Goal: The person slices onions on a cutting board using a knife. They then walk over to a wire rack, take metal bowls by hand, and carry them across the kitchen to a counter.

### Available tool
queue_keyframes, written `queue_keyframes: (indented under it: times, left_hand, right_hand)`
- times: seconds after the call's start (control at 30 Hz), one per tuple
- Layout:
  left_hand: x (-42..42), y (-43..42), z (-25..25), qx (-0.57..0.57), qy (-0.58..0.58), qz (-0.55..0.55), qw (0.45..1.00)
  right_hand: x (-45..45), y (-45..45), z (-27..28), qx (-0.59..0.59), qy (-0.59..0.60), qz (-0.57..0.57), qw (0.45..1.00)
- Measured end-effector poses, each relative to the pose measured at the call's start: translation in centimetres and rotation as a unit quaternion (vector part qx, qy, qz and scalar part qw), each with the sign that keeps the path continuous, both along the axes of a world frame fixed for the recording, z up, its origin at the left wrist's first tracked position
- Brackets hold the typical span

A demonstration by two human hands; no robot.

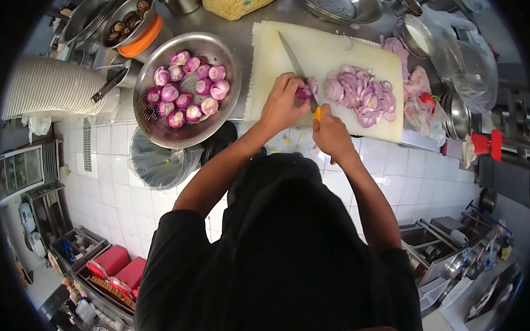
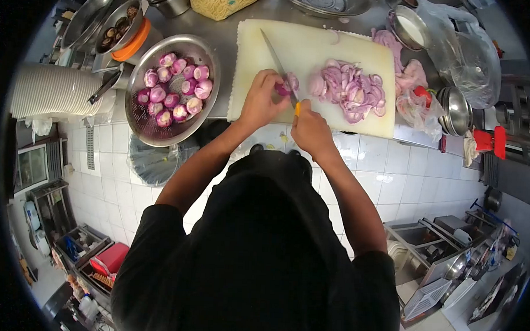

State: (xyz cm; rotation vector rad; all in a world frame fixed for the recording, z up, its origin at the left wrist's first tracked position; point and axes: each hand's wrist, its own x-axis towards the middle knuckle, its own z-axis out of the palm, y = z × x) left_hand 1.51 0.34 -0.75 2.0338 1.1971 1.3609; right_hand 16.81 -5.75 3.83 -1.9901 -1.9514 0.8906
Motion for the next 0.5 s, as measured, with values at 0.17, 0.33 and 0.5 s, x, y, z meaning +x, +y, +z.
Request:
queue_keyframes:
  times: [0.17, 0.33, 0.5]
  left_hand:
    - [0.5, 0.5, -0.9, -0.017, 0.005, -0.022, 1.000]
    - [-1.7, 1.9, 0.7, -0.035, 0.109, 0.072, 0.991]
    - [-2.5, 2.5, 1.5, 0.080, 0.234, 0.127, 0.961]
  right_hand:
    - [2.0, 1.1, 1.1, -0.100, 0.111, -0.031, 0.988]
    - [2.6, 0.4, 0.7, -0.124, 0.210, -0.078, 0.967]
    - [3.0, -1.0, 2.4, -0.093, 0.252, -0.137, 0.953]
